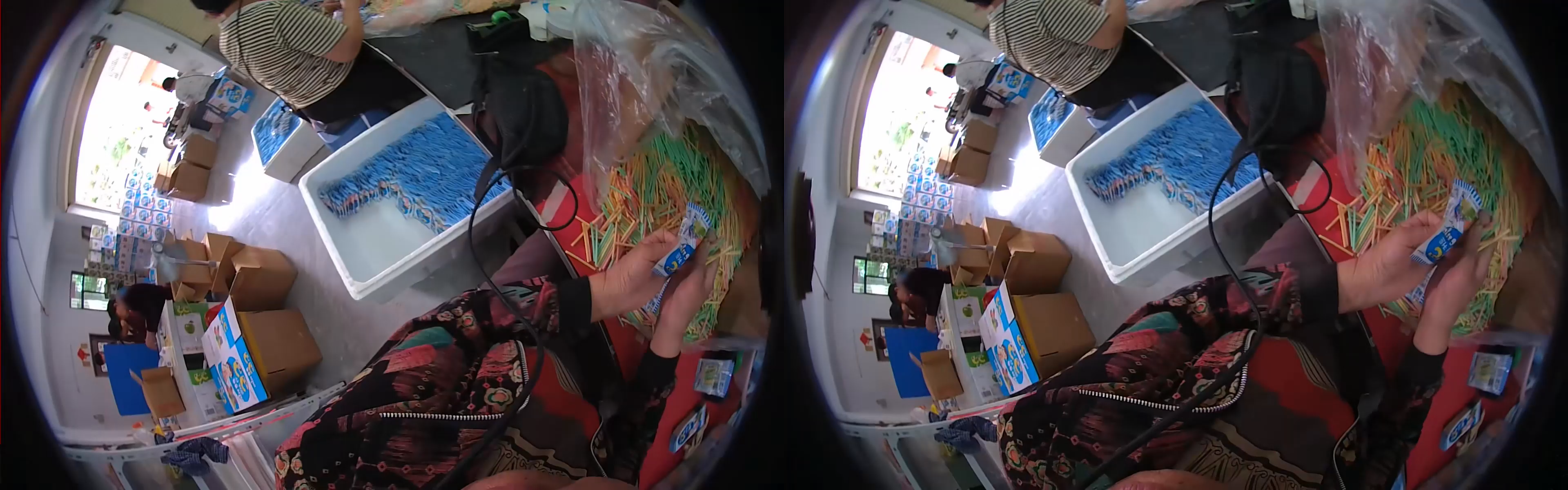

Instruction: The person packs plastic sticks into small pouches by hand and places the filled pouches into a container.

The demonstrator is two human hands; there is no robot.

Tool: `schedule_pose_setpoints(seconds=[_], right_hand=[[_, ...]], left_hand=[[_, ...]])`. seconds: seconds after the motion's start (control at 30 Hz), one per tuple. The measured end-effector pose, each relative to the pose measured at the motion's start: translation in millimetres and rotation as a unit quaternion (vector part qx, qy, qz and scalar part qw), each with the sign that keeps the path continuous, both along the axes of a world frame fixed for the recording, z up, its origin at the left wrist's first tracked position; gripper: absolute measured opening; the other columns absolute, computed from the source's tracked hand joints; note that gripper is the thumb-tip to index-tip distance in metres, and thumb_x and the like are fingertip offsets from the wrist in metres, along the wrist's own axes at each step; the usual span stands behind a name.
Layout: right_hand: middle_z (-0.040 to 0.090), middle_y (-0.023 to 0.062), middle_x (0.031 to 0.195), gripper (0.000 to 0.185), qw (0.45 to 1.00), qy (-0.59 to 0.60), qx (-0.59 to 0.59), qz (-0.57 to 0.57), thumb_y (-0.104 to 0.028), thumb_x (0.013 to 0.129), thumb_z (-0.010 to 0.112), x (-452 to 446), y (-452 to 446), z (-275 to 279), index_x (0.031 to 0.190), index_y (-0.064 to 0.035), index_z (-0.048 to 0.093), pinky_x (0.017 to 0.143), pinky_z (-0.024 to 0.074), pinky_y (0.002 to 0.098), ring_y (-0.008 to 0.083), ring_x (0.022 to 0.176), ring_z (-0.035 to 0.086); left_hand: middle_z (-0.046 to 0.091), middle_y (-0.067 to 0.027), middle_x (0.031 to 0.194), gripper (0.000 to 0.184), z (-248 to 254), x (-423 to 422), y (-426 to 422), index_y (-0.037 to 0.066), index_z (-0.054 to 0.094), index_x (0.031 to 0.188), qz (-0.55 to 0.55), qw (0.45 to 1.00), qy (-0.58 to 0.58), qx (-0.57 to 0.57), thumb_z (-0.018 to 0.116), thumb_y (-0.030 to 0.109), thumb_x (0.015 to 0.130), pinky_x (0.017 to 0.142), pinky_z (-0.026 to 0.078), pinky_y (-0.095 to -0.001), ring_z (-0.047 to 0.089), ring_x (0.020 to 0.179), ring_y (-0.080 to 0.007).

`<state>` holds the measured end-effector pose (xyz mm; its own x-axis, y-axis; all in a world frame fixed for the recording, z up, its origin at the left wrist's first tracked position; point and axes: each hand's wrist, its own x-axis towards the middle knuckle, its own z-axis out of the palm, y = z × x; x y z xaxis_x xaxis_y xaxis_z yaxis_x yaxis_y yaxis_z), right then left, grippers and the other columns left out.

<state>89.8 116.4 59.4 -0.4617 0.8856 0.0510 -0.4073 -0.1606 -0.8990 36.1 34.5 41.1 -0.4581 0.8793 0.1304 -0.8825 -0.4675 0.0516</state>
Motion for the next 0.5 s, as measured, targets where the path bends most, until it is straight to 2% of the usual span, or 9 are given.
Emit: schedule_pose_setpoints(seconds=[0.03,0.17,0.23,0.5], right_hand=[[0.055,0.0062,0.111,0.035,0.997,-0.053,0.039,-0.036,-0.017,0.095,0.052,-1.9,-10.4,5.8,0.124,0.0018,0.045,0.081,0.0435,0.0247,0.0109,0.097,0.054],[0.055,0.0073,0.113,0.036,0.996,-0.070,0.056,0.009,-0.018,0.096,0.050,10.2,11.4,-33.6,0.126,0.0006,0.043,0.081,0.0436,0.0246,0.0116,0.097,0.054],[0.055,0.0084,0.113,0.038,0.987,-0.099,0.126,0.027,-0.019,0.096,0.049,12.0,14.5,-42.3,0.128,-0.0011,0.041,0.080,0.0439,0.0243,0.0127,0.095,0.055],[0.055,0.0114,0.113,0.040,0.978,-0.149,0.147,0.002,-0.023,0.097,0.048,8.0,6.3,-29.0,0.128,0.0012,0.041,0.082,0.0441,0.0274,0.0163,0.096,0.054]], left_hand=[[0.061,-0.0061,0.097,0.008,2.7,-0.1,-0.7,0.006,0.053,0.096,-0.007,1.000,-0.018,-0.016,0.054,0.010,0.089,0.088,0.044,-0.0294,0.057,0.090,-0.0168],[0.059,-0.0046,0.097,0.011,-5.7,2.3,0.5,0.009,0.051,0.099,-0.018,0.999,-0.023,-0.022,0.055,0.016,0.091,0.090,0.042,-0.0298,0.056,0.092,-0.0158],[0.059,-0.0041,0.096,0.011,-7.4,3.0,0.6,0.009,0.051,0.098,-0.015,0.999,-0.020,-0.033,0.056,0.016,0.091,0.090,0.042,-0.0296,0.055,0.091,-0.0155],[0.058,-0.0034,0.096,0.011,-3.3,5.2,1.2,0.009,0.051,0.098,-0.012,1.000,-0.007,-0.018,0.055,0.016,0.090,0.089,0.042,-0.0291,0.055,0.091,-0.0149]])
